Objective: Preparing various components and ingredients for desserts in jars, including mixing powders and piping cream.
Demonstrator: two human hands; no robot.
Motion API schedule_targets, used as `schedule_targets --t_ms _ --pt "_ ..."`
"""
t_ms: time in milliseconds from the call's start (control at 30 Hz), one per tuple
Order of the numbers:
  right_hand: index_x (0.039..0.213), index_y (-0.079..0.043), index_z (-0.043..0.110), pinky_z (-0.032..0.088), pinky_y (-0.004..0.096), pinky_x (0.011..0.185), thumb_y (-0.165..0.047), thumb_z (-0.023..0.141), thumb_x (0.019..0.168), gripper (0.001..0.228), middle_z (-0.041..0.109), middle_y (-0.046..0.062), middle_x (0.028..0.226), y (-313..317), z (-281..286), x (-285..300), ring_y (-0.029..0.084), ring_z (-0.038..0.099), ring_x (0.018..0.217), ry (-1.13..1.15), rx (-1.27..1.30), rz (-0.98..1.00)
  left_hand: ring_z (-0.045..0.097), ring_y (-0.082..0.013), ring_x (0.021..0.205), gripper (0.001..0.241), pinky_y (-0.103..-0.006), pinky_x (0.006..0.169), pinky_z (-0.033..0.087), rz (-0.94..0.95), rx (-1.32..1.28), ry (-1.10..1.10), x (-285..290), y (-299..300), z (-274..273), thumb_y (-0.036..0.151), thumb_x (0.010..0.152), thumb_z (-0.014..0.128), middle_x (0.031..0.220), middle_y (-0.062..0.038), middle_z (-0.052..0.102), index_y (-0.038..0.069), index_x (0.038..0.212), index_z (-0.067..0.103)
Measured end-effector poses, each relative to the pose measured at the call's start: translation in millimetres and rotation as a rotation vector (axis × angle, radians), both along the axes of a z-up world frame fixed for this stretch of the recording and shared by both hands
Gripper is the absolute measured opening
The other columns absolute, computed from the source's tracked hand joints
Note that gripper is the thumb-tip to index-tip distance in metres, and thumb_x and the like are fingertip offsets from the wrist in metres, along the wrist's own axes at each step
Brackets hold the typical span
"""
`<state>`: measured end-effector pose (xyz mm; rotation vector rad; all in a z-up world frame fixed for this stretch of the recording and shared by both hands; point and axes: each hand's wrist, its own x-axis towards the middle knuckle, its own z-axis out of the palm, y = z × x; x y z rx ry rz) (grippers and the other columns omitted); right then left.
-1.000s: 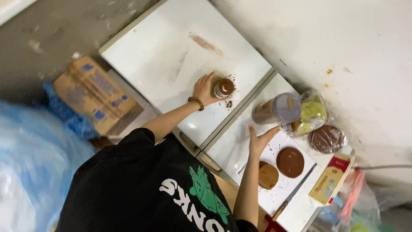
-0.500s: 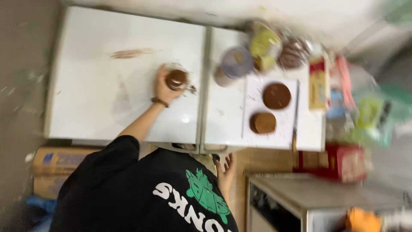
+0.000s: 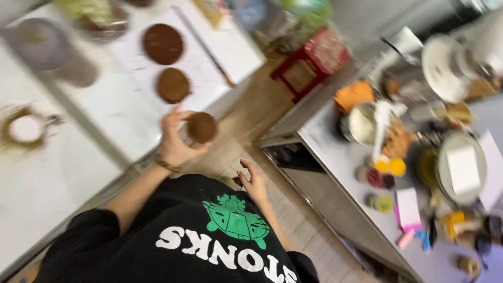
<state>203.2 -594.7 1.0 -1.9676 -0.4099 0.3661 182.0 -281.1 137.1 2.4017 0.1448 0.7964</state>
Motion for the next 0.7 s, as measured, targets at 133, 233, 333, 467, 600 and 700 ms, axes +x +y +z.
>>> schedule_targets --t_ms 133,233,333,467,600,700 --pt "0.129 -0.004 0.066 0.055 0.035 0.095 -0.016 0.071 0.093 0.038 0.072 0.012 0.121 -100.7 -2.9 20.4 0.021 0.069 0.11 -0.005 -0.058 -0.206 0.067 -0.0251 0.123 0.103 -0.0497 0.126 0.036 -0.569 -0.206 0.145 88.8 -145.8 -10.0 0.033 0.067 0.097 0.129 -0.007 0.07 0.006 0.148 0.04" --pt "0.127 -0.003 0.068 0.055 0.033 0.095 -0.015 0.069 0.096 0.033 0.072 0.01 0.12 -186.9 -44.3 26.3 0.02 0.069 0.109 0.133 0.128 -0.603 0.065 -0.0323 0.118 0.113 -0.0474 0.109 0.041 -0.76 -0.285 0.091 135.5 -252.6 -44.5 0.037 0.067 0.093 0.131 -0.012 0.068 0.001 0.153 0.029" --pt "0.129 -0.002 0.064 0.054 0.032 0.098 -0.012 0.07 0.098 0.033 0.069 0.01 0.122 -267.9 -83.5 25.1 0.02 0.065 0.114 0.085 0.343 -1.001 0.064 -0.036 0.117 0.114 -0.0471 0.105 0.047 -0.985 -0.225 0.387 174.3 -338.3 -82.5 0.038 0.063 0.094 0.128 -0.013 0.068 0.009 0.154 0.031" --pt "0.134 -0.004 0.056 0.056 0.032 0.094 -0.009 0.069 0.095 0.041 0.065 0.009 0.124 -358.6 -127.1 2.8 0.019 0.063 0.113 0.065 0.447 -1.401 0.068 -0.0315 0.116 0.112 -0.0409 0.102 0.054 -1.213 -0.227 0.599 196.6 -434.1 -125.0 0.039 0.064 0.091 0.132 -0.011 0.068 0.013 0.155 0.03" --pt "0.142 -0.004 0.048 0.056 0.033 0.09 -0.009 0.072 0.092 0.055 0.061 0.011 0.128 -419.5 -142.9 3.9 0.02 0.063 0.11 0.06 0.422 -1.572 0.067 -0.0306 0.115 0.115 -0.0393 0.098 0.055 -1.389 -0.193 0.763 202.9 -515.9 -156.7 0.037 0.06 0.091 0.133 -0.013 0.064 0.012 0.153 0.027" --pt "0.15 -0.004 0.037 0.055 0.035 0.09 -0.014 0.083 0.084 0.081 0.057 0.015 0.132 -439.6 -119.2 24.0 0.024 0.061 0.11 0.023 0.186 -1.619 0.066 -0.0323 0.117 0.117 -0.0409 0.099 0.054 -1.463 -0.206 0.714 208.5 -560.5 -188.2 0.035 0.06 0.092 0.133 -0.014 0.064 0.01 0.152 0.025"
